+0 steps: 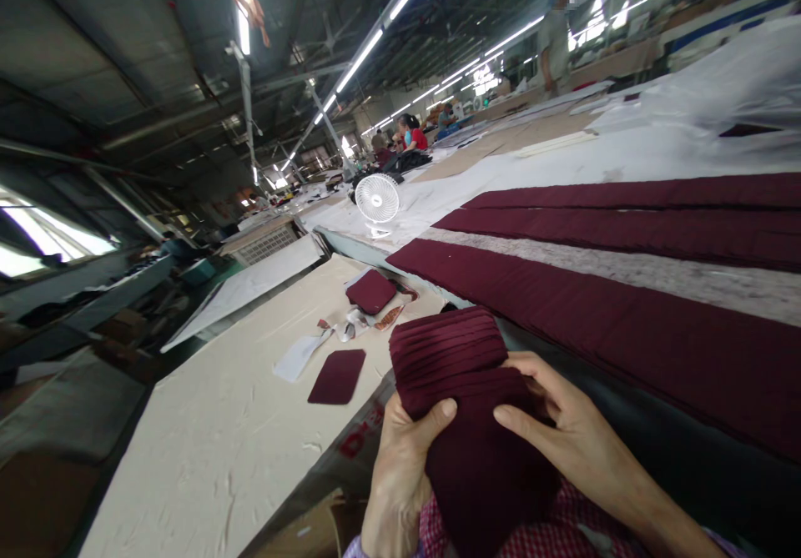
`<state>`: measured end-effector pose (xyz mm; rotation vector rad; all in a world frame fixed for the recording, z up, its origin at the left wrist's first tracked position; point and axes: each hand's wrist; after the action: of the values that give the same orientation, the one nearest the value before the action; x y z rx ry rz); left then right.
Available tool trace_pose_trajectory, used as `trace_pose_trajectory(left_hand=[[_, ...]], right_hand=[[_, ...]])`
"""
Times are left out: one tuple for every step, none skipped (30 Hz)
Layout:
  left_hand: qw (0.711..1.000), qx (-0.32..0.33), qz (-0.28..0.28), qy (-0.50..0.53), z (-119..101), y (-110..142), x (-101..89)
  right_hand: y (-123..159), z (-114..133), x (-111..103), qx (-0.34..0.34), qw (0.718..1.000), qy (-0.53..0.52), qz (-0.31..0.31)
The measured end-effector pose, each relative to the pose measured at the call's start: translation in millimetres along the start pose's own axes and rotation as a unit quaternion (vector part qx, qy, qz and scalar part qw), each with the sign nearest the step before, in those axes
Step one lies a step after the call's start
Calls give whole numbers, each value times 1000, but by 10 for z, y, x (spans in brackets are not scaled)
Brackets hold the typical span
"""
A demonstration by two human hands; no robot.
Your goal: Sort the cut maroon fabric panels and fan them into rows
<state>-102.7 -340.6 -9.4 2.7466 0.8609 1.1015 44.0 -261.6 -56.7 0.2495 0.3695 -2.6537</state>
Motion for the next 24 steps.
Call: trace_pose_trajectory(left_hand=[[1000, -2, 4, -6, -3, 1, -6], [1000, -5, 8, -14, -6, 3, -13], [1000, -9, 12, -21, -8, 5, -22], [999, -13, 15, -27, -9, 8, -30], [999, -16, 16, -31, -10, 10, -37], [999, -17, 16, -33, -12, 12, -42], [999, -17, 15, -33, -14, 13, -45], [999, -15, 13, -33, -16, 13, -47], [999, -13, 11, -32, -20, 11, -48], [999, -9, 8, -30, -24, 8, -47], [1000, -5, 5, -28, -27, 4, -47], [1000, 0, 3, -26, -30, -1, -46], [1000, 4, 3, -24, -30, -5, -47], [1000, 7, 4, -22, -29, -10, -49], [1000, 6, 7, -20, -26, -14, -54], [1000, 3, 11, -19, -22, -17, -60], [1000, -2, 15, -20, -18, -20, -67], [1000, -7, 18, -20, -15, -22, -75], [999, -12, 22, -21, -13, -23, -83], [999, -16, 27, -22, -12, -24, -88], [999, -19, 32, -22, -13, -24, -91], [999, -22, 37, -21, -16, -23, -91], [999, -25, 41, -19, -20, -23, -88], [998, -25, 46, -18, -23, -21, -83]], right_hand=[[-3, -18, -13, -2, 1000, 1, -21], [-5, -28, -29, -1, 1000, -2, -31], [-9, -31, -46, 3, 999, -10, -31], [-12, -26, -62, 10, 999, -22, -26], [-16, -13, -74, 19, 999, -40, -14], [-19, 3, -82, 28, 998, -61, 1], [-23, 20, -84, 34, 996, -80, 16], [-25, 36, -81, 37, 994, -98, 27], [-26, 48, -73, 35, 992, -112, 34], [-27, 55, -61, 28, 992, -121, 37], [-26, 58, -48, 18, 991, -126, 40], [-24, 56, -34, 9, 991, -129, 45], [-21, 52, -20, 3, 990, -129, 56], [-17, 47, -9, 0, 990, -125, 69], [-13, 43, 0, 1, 990, -115, 80], [-9, 39, 7, 3, 991, -102, 87], [-6, 36, 11, 4, 992, -89, 90], [-4, 35, 13, 5, 993, -77, 89], [-2, 36, 13, 5, 994, -68, 86], [-2, 37, 11, 5, 995, -60, 84], [-2, 40, 9, 4, 995, -54, 83], [-2, 43, 6, 3, 995, -49, 84], [-1, 46, 3, 3, 995, -46, 84], [1, 50, 0, 3, 995, -44, 85]])
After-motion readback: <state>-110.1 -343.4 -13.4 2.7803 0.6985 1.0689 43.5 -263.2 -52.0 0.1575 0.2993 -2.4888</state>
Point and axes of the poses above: each hand's wrist, its own y-axis away from the middle knuckle, its own x-axis out of the palm, z = x × y, and after that the axes turned 8 degrees about y, right-handed
